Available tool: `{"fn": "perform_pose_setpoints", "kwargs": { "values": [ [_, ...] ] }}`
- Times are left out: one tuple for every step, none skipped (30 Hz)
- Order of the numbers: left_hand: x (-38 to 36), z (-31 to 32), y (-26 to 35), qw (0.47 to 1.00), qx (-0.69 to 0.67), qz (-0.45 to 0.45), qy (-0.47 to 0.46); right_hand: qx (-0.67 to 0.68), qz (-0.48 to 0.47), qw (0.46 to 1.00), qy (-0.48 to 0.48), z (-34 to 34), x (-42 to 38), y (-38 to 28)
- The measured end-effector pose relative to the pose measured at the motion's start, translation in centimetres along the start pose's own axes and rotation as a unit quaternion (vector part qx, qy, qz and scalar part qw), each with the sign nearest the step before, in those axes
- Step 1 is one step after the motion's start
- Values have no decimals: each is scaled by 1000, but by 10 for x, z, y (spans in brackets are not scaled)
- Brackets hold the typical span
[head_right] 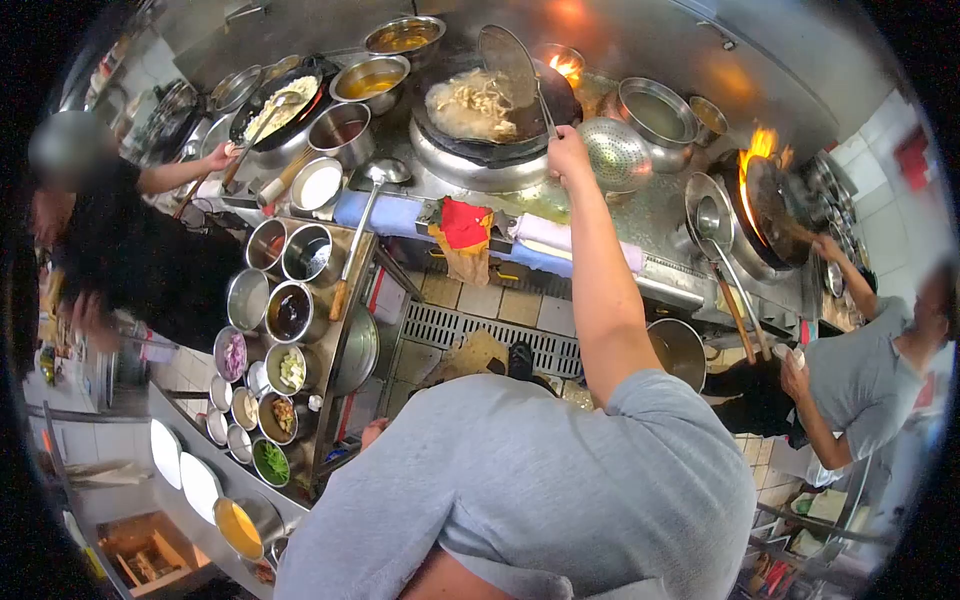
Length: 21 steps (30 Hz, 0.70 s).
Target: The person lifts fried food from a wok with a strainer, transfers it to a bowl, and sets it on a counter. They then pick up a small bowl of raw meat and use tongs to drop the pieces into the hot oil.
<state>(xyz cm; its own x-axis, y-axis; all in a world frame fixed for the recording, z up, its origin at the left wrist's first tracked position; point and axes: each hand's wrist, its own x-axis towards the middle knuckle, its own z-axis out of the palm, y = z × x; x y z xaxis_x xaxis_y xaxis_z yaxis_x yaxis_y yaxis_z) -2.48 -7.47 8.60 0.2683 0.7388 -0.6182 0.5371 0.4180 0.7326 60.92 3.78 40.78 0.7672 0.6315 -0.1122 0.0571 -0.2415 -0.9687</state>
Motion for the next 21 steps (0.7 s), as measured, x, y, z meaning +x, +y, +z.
{"fn": "perform_pose_setpoints", "kwargs": {
  "values": [
    [-2,1,-1,999,28,37,-3,67,12,998,7,-5,0,0],
    [-6,1,-2,996,55,74,-6,81,33,996,-2,-8,0,0],
    [7,3,-26,995,59,76,-9,83,33,996,3,-5,6,13],
    [35,7,-58,1000,-14,-9,-22,48,4,997,64,6,15,30],
    [52,8,-68,991,-87,-93,-35,13,-27,992,124,16,22,36],
    [37,-2,-44,987,123,67,-78,74,9,991,107,22,4,23],
    [32,-3,-27,986,126,70,-78,129,14,988,87,29,-1,21],
    [28,-1,-12,991,98,61,-64,198,53,976,77,37,-6,15],
    [28,-1,-4,995,70,50,-52,265,94,957,66,43,-9,15],
    [29,-2,4,995,72,51,-53,266,94,957,69,44,-11,15],
    [30,-3,13,992,96,59,-48,362,120,923,54,44,-13,15],
    [32,-3,22,990,119,69,-41,456,143,878,36,43,-13,15],
    [30,-3,37,990,119,71,-38,458,142,877,34,38,-18,14],
    [29,-1,52,997,80,-2,-18,468,135,873,-2,27,-25,15],
    [26,3,68,996,41,-76,3,478,129,868,-38,16,-33,13],
    [26,6,73,996,41,-73,6,471,152,869,-19,5,-41,8],
    [22,10,77,997,-34,-64,26,463,174,869,-1,-6,-45,5],
    [18,12,77,992,-108,-54,46,465,173,868,-3,-18,-42,10],
    [22,13,69,992,-109,-51,49,430,163,888,-12,-31,-36,14],
    [30,12,51,998,-45,26,23,394,154,906,-23,-39,-27,16],
    [34,14,35,995,22,97,-4,395,157,905,-27,-43,-17,20]
  ]
}}
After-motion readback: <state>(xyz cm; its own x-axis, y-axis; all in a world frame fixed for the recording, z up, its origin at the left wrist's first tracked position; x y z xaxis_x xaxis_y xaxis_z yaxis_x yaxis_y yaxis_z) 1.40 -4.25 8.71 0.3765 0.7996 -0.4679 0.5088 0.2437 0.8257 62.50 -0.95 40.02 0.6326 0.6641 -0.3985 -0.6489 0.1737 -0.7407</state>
